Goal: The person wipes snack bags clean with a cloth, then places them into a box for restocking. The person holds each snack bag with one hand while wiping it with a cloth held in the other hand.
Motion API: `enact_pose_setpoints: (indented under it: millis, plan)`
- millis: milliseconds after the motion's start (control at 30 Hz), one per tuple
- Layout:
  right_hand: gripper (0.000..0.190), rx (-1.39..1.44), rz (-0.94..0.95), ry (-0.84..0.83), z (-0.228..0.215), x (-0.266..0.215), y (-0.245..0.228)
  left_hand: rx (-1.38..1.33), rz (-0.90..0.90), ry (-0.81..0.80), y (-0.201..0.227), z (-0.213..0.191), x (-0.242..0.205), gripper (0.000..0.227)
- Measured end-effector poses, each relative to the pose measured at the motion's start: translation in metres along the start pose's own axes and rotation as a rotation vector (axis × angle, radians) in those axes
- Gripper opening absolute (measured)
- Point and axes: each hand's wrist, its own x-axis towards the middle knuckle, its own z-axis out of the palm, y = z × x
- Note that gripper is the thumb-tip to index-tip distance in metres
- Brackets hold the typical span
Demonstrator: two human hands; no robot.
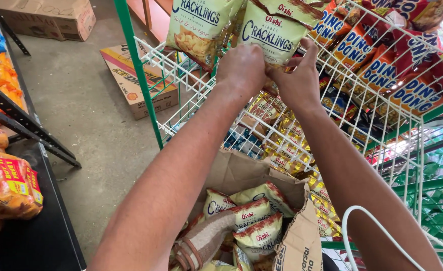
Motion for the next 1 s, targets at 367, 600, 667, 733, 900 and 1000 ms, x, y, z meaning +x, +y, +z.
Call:
enact_pose_setpoints:
  millis: [367, 600, 667, 733, 900, 1000]
  plan:
    - [0.012, -0.008, -0.065, 0.005, 0.001, -0.006, -0.009, -0.06, 0.024, -0.103, 0.0, -0.01, -0.005, 0.028]
    - [0.032, -0.073, -0.097, -0.115, 0.003, -0.011, -0.011, -0.124, 0.015, -0.135, -0.004, 0.0, -0.004, 0.039]
    - [0.032, -0.073, -0.111, -0.109, 0.004, -0.013, -0.009, -0.123, 0.017, -0.139, -0.005, 0.003, -0.005, 0.041]
    - [0.031, -0.073, -0.129, -0.098, 0.004, -0.012, -0.009, -0.122, 0.023, -0.138, -0.006, 0.002, -0.005, 0.042]
    - [0.027, -0.086, -0.078, -0.1, -0.003, -0.016, -0.015, -0.146, 0.109, -0.158, -0.005, -0.008, -0.012, 0.032]
    - [0.026, -0.086, -0.059, -0.12, -0.003, -0.017, -0.014, -0.098, 0.097, -0.11, -0.008, 0.006, -0.009, 0.025]
